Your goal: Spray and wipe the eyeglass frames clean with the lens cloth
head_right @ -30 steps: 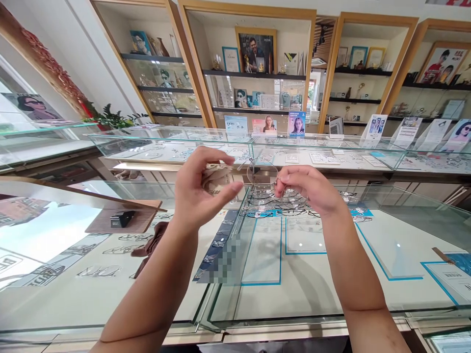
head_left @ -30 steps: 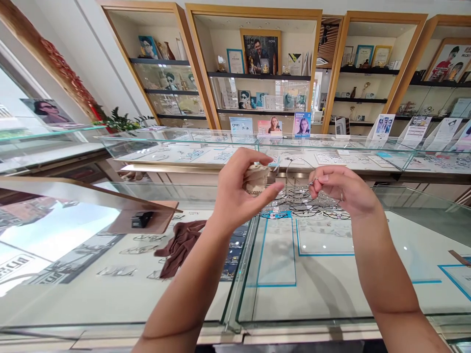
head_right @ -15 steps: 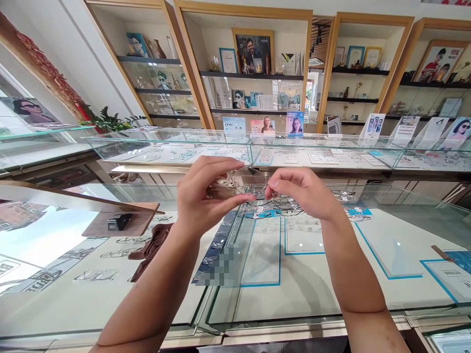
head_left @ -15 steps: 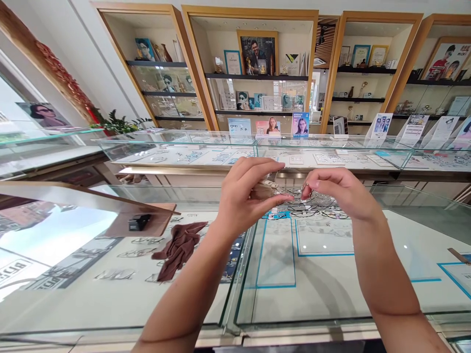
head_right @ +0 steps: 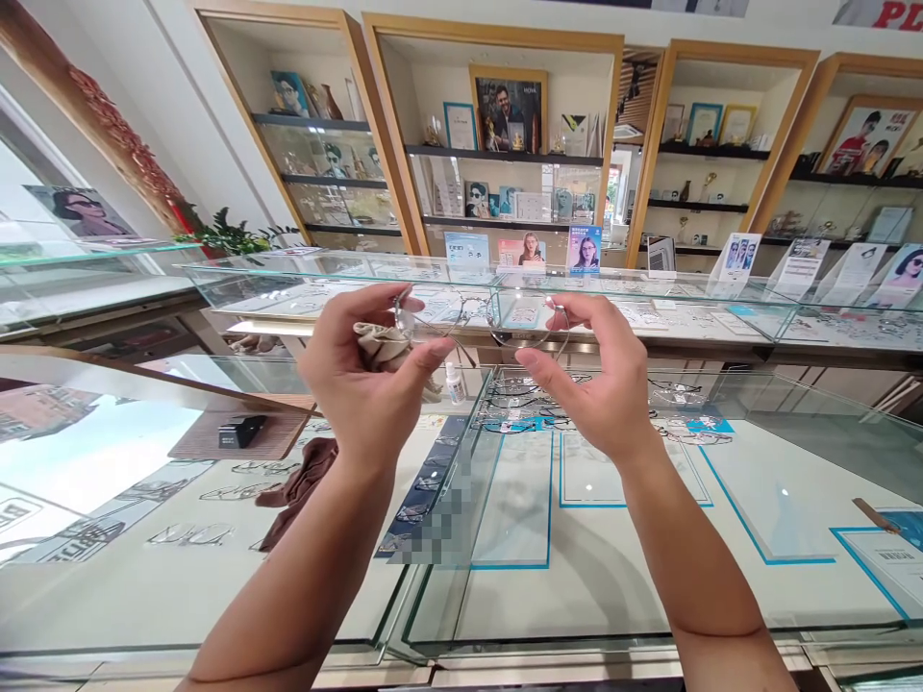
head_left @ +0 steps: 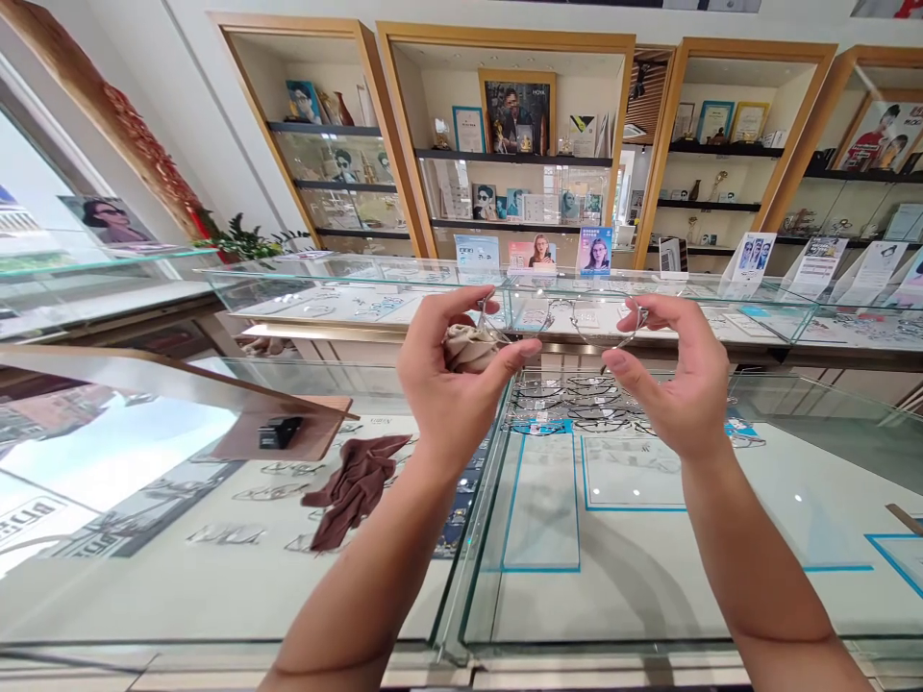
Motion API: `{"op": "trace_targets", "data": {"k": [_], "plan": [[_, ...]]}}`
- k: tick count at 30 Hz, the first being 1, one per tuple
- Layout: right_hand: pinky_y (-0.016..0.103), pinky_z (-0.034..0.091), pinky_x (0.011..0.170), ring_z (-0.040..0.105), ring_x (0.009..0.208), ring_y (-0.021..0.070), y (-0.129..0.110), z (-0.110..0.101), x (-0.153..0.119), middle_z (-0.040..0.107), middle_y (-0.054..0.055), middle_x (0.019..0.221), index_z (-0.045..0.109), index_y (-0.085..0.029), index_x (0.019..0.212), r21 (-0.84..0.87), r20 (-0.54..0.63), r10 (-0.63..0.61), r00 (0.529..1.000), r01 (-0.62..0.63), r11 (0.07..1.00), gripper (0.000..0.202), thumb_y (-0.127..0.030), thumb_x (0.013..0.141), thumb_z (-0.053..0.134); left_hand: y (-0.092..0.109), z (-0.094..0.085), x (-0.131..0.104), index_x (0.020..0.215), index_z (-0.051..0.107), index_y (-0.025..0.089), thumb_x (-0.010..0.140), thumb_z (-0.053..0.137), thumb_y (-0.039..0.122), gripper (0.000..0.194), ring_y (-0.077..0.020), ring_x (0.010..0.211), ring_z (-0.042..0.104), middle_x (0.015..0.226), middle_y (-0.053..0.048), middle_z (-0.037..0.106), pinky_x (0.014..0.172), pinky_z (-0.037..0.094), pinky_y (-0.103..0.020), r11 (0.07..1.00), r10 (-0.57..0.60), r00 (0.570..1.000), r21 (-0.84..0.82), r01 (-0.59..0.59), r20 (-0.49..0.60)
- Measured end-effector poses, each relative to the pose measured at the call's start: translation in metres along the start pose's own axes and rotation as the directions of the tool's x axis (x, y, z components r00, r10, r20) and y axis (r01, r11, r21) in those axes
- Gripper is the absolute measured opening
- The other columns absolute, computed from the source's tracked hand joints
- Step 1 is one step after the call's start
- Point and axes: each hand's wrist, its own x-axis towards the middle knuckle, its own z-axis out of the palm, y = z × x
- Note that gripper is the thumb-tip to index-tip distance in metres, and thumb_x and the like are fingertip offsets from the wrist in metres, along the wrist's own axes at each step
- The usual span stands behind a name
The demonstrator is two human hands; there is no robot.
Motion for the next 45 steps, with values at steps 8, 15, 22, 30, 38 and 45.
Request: {"op": "trace_targets", "data": {"k": [8, 15, 22, 30, 38, 45], "plan": [[0.042, 0.057, 0.097, 0.07, 0.1, 0.022, -0.002, 0.001, -0.0002, 0.074, 0.004, 0.104, 0.067, -0.028, 0.122, -0.007, -0.056, 0.027, 0.998, -0.027, 1.0, 0.037, -0.048, 0.092, 0.078, -0.0003, 0.0003, -0.0012, 0.119, 0.074, 0.027, 0.084, 0.086, 0.046, 0.042, -0.0195, 0.095, 0.063, 0.106, -0.003, 0.071, 0.079, 0.052, -0.031, 0.997, -0.073, 0.995, 0.005, 0.073, 0.066], [0.047, 0.057, 0.103, 0.07, 0.109, 0.0251, -0.0047, 0.0033, -0.0017, 0.075, 0.008, 0.114, 0.066, -0.028, 0.122, 0.018, -0.1, 0.04, 0.994, -0.038, 0.999, 0.038, -0.049, 0.093, 0.078, 0.0007, 0.0023, -0.0033, 0.125, 0.075, 0.029, 0.084, 0.087, 0.045, 0.046, -0.0184, 0.095, 0.063, 0.108, -0.004, 0.07, 0.074, 0.051, -0.029, 0.993, -0.117, 0.992, -0.02, 0.118, 0.046], [0.049, 0.057, 0.101, 0.068, 0.113, 0.0266, -0.0065, 0.0081, -0.0028, 0.073, 0.008, 0.118, 0.068, -0.027, 0.123, -0.088, -0.146, -0.042, 0.988, 0.029, 0.996, 0.035, -0.042, 0.093, 0.078, 0.004, 0.0037, -0.006, 0.124, 0.074, 0.032, 0.085, 0.087, 0.039, 0.042, -0.0211, 0.104, 0.066, 0.115, -0.004, 0.072, 0.08, 0.056, -0.033, 0.982, -0.18, 0.984, -0.056, 0.18, 0.007], [0.052, 0.06, 0.094, 0.066, 0.108, 0.0273, -0.0065, 0.0093, -0.0012, 0.069, 0.007, 0.115, 0.071, -0.028, 0.123, -0.215, -0.162, -0.111, 0.981, 0.075, 0.974, 0.034, -0.045, 0.094, 0.075, -0.0015, 0.0034, -0.0058, 0.127, 0.072, 0.03, 0.085, 0.086, 0.042, 0.046, -0.0231, 0.106, 0.07, 0.117, -0.006, 0.074, 0.086, 0.059, -0.038, 0.993, -0.093, 0.996, 0.072, 0.094, -0.016], [0.055, 0.06, 0.095, 0.066, 0.109, 0.0287, -0.0044, 0.0098, -0.0039, 0.067, 0.009, 0.114, 0.071, -0.028, 0.132, -0.291, -0.169, -0.143, 0.975, 0.089, 0.953, 0.038, -0.042, 0.096, 0.073, -0.0034, 0.0063, -0.0078, 0.126, 0.074, 0.031, 0.087, 0.084, 0.035, 0.041, -0.0202, 0.102, 0.071, 0.112, -0.004, 0.075, 0.085, 0.059, -0.034, 0.992, -0.064, 0.998, 0.111, 0.065, -0.012], [0.054, 0.061, 0.095, 0.065, 0.109, 0.0284, -0.0035, 0.0104, -0.0053, 0.065, 0.009, 0.117, 0.069, -0.031, 0.138, -0.287, -0.179, -0.146, 0.973, 0.09, 0.954, 0.043, -0.042, 0.097, 0.072, -0.0027, 0.007, -0.0069, 0.122, 0.075, 0.028, 0.087, 0.084, 0.038, 0.037, -0.0202, 0.101, 0.072, 0.11, -0.004, 0.077, 0.086, 0.06, -0.035, 0.989, -0.1, 0.995, 0.108, 0.098, 0.005]]}}
